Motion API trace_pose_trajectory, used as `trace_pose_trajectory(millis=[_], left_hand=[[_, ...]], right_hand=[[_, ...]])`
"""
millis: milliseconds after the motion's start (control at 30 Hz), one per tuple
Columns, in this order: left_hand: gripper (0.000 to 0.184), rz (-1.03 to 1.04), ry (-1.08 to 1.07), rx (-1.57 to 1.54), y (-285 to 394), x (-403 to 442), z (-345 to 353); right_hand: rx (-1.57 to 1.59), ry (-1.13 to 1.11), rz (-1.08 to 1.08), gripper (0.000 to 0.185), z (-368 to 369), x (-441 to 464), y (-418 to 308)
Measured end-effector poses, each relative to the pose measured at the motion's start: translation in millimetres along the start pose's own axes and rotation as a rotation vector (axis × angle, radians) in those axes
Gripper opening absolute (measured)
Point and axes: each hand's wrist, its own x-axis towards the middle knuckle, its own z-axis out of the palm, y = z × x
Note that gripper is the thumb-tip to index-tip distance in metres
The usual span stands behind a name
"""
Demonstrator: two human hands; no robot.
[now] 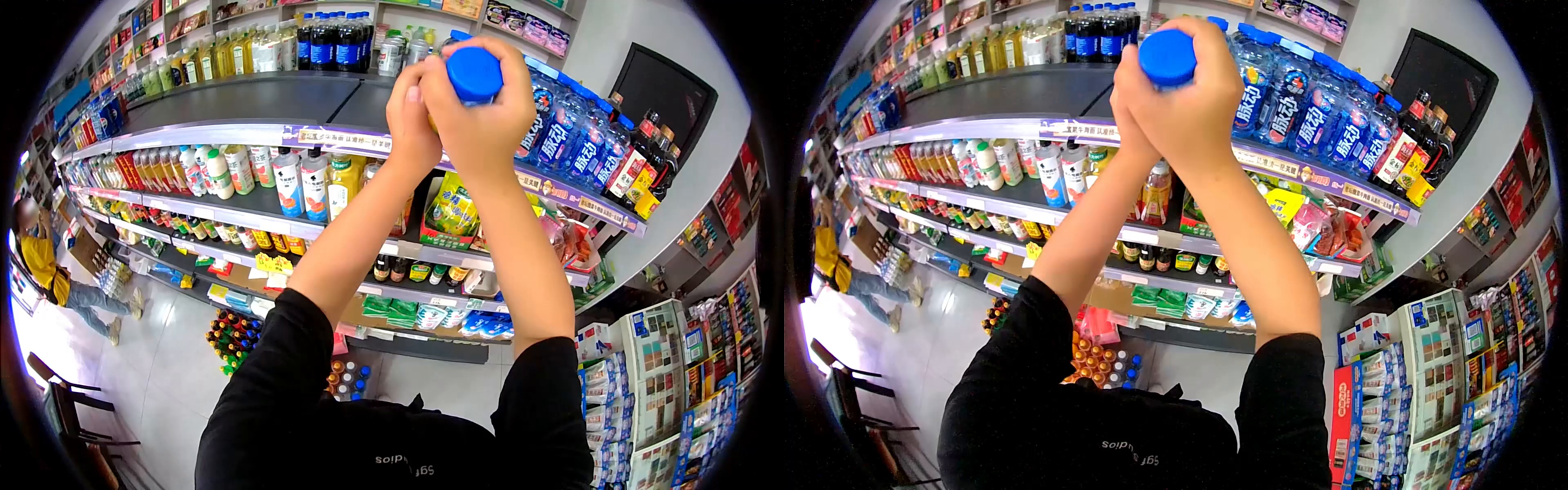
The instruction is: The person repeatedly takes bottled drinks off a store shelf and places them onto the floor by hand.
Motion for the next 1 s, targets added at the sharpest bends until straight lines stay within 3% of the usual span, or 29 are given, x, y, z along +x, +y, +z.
trace_pose_trajectory(millis=[100, 167, 300, 567, 767, 800, 833, 900, 1000], left_hand=[[0.053, -0.159, -0.023, -0.092, 20.5, -14.0, -24.2], [0.056, -0.296, -0.03, -0.312, 11.9, -34.4, -40.7], [0.062, -0.328, -0.132, -0.035, 40.4, -73.7, -83.1], [0.058, -0.65, -0.087, -0.091, 72.3, -173.3, -153.4], [0.057, -0.824, -0.152, 0.151, 94.1, -248.0, -202.5], [0.053, -0.941, -0.095, -0.064, 94.7, -270.7, -212.7], [0.053, -0.976, -0.085, -0.048, 96.4, -286.3, -224.0], [0.047, -0.986, -0.342, 0.049, 99.4, -313.7, -248.3], [0.04, -1.122, -0.488, 0.224, 109.3, -359.0, -281.2]], right_hand=[[-0.012, -0.108, -0.007, 0.023, -5.7, -13.3, -18.9], [-0.047, -0.304, -0.095, 0.024, -10.5, -20.9, -33.2], [-0.384, -0.54, -0.199, 0.029, -20.2, -34.1, -66.0], [-0.451, -0.802, 0.167, 0.033, -14.5, -125.6, -97.1], [-0.309, -0.888, 0.339, 0.031, -11.7, -206.9, -102.7], [-0.31, -0.886, 0.376, 0.031, -12.0, -224.3, -101.5], [-0.311, -0.885, 0.413, 0.032, -13.6, -242.5, -100.2], [-0.326, -0.978, 0.551, 0.034, -23.0, -282.2, -95.8], [-0.358, -1.008, 0.66, 0.034, -33.4, -343.3, -94.9]])
